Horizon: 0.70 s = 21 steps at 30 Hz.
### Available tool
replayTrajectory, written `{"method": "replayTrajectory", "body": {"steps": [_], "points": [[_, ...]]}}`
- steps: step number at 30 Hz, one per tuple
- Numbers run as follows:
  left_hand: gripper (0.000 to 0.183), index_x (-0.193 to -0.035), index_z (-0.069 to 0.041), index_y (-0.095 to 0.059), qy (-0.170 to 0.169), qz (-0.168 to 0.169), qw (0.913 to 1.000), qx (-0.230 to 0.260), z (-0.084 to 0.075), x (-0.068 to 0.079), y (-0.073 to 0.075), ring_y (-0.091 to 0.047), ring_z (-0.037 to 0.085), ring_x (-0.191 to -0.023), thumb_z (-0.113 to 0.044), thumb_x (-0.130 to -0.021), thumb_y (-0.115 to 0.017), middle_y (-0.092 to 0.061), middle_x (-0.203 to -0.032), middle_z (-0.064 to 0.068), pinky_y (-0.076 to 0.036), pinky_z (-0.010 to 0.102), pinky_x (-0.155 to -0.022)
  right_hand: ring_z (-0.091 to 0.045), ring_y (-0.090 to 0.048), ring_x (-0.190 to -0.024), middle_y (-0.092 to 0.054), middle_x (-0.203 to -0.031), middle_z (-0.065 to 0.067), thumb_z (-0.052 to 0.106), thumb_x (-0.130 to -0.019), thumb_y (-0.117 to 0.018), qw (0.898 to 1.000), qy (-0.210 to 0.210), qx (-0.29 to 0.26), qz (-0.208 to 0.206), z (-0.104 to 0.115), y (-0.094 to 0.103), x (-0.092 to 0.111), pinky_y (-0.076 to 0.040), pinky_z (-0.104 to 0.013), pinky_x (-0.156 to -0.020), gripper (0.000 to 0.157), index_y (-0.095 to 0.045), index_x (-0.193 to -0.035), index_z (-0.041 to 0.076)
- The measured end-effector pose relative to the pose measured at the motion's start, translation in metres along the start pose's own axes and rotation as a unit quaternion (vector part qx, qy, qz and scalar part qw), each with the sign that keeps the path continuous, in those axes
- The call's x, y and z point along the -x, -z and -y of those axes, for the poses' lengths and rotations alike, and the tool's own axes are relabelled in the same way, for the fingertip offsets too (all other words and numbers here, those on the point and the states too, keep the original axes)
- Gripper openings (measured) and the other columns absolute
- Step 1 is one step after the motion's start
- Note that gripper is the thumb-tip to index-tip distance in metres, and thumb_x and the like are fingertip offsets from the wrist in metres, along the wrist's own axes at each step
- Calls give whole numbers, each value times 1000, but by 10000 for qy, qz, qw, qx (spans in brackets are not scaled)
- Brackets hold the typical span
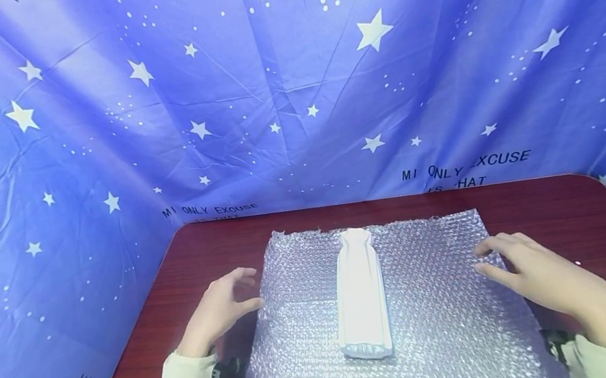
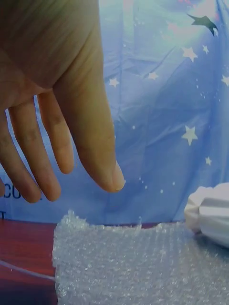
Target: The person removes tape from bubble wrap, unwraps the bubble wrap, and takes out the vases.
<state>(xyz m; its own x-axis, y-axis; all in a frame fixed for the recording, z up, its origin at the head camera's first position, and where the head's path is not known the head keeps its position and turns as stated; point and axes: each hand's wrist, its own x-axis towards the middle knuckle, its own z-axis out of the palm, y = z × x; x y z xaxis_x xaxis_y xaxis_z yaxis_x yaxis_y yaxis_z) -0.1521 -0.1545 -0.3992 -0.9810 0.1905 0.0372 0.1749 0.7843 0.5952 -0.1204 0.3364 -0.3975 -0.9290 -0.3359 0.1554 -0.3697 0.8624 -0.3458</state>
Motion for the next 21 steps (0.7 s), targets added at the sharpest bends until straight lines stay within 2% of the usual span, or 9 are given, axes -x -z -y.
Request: {"method": "replayTrajectory", "body": {"steps": [3,6,8,13,16,17,18,21], "points": [[53,-127,-6,-63,-50,-77,9999,48,-2,2,3,-66,28,-106,-16,-80,-83,-71,-112,8,-50,49,-91,-41,-55,-108,-65,-112,-13,18,-93,-70,10000,-17,-31,-58,4,1,0,-43,-54,-81,24,-65,-112,5],[52,-127,-6,-63,-160,-157,9997,136,-4,3,5,-65,28,-108,-18,-81,-82,-71,-112,8,-50,50,-93,-40,-53,-110,-63,-116,-16,19,-94,-68,9999,-2,-107,-94,8,2,0,-41,-49,-84,29,-61,-117,2],[51,-127,-7,-64,-211,-218,9994,187,-6,4,5,-65,28,-108,-19,-81,-82,-72,-111,8,-49,50,-94,-35,-52,-110,-63,-117,-15,20,-95,-68,9998,11,-78,-169,10,3,0,-40,-37,-87,31,-60,-119,3],[47,-126,-9,-64,-267,-312,9985,365,-11,6,6,-64,26,-109,-23,-84,-79,-71,-112,6,-49,48,-94,-29,-50,-108,-61,-121,-14,22,-94,-69,9992,106,-43,-387,13,6,0,-32,-12,-82,37,-57,-123,4],[46,-127,-10,-64,-302,-319,9982,399,-16,6,6,-64,25,-109,-27,-86,-77,-70,-114,5,-50,47,-94,-35,-50,-114,-58,-126,-20,24,-96,-67,9993,-2,-290,-223,18,9,-2,-36,-20,-90,43,-53,-129,1],[46,-127,-10,-64,-320,-304,9982,401,-17,6,6,-64,25,-109,-28,-87,-77,-70,-115,6,-50,47,-94,-38,-49,-117,-56,-128,-22,25,-97,-66,9991,-78,-398,-119,21,10,-4,-38,-27,-92,45,-51,-131,-1],[46,-128,-9,-63,-349,-292,9981,415,-19,6,5,-65,26,-108,-28,-87,-76,-70,-116,6,-50,47,-93,-40,-49,-119,-54,-130,-24,27,-98,-64,9987,-151,-477,-18,24,10,-5,-40,-34,-92,47,-49,-133,-1],[46,-128,-7,-63,-457,-269,9978,409,-23,6,3,-65,26,-104,-27,-89,-75,-69,-118,9,-51,45,-91,-43,-50,-119,-53,-133,-25,28,-99,-63,9981,-215,-571,126,34,11,-10,-43,-47,-86,50,-47,-135,-2]]}}
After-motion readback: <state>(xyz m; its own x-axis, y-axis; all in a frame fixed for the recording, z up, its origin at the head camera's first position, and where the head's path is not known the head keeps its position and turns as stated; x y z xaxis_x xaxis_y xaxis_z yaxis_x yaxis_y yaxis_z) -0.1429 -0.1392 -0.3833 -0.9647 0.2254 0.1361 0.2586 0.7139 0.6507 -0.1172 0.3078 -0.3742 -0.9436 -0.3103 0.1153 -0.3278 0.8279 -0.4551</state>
